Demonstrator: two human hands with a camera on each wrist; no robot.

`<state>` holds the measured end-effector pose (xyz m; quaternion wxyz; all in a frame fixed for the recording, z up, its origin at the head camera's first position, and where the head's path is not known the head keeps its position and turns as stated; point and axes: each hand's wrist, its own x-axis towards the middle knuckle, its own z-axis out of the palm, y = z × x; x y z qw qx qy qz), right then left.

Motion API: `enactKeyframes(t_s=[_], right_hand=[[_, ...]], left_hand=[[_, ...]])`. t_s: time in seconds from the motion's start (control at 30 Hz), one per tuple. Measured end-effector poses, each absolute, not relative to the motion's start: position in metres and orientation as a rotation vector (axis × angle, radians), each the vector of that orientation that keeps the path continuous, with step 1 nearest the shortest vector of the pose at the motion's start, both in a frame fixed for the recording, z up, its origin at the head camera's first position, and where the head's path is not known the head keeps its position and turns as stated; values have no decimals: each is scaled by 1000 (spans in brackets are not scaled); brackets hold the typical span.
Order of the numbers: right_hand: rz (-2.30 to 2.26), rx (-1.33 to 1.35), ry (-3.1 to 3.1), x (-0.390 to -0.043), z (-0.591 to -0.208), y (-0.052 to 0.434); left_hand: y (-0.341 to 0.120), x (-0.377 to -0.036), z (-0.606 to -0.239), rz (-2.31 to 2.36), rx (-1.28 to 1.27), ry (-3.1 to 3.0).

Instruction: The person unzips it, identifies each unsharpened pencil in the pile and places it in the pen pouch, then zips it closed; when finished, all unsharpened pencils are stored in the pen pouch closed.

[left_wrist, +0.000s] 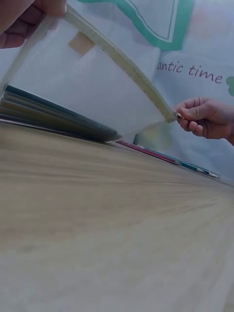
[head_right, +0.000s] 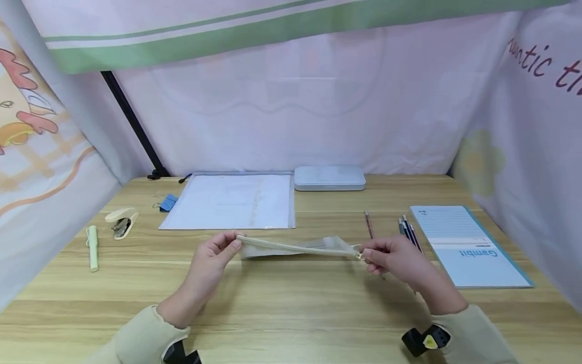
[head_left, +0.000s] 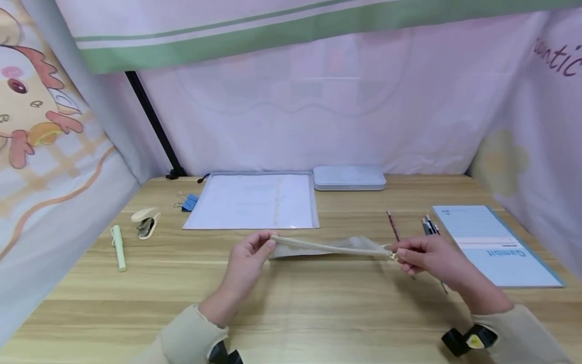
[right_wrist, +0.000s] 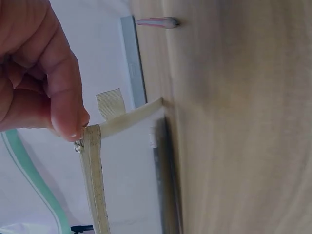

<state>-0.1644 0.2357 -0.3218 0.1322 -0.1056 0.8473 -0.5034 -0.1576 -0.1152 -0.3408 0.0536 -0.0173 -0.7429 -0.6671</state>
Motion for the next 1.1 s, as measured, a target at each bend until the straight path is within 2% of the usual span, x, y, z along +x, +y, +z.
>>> enactKeyframes(t_s=[0.3, 0.7, 1.1], right_hand=[[-1484, -371, 2450, -166, -336, 232], [-1580, -233, 2350, -172, -362, 209], [-1419, -171, 2478, -178, -365, 196]], left_hand=[[-129, -155, -344, -1986, -23, -2381], [-138, -159, -364, -2215, -55, -2482], [-138, -160, -368, -2032, -70, -2637]])
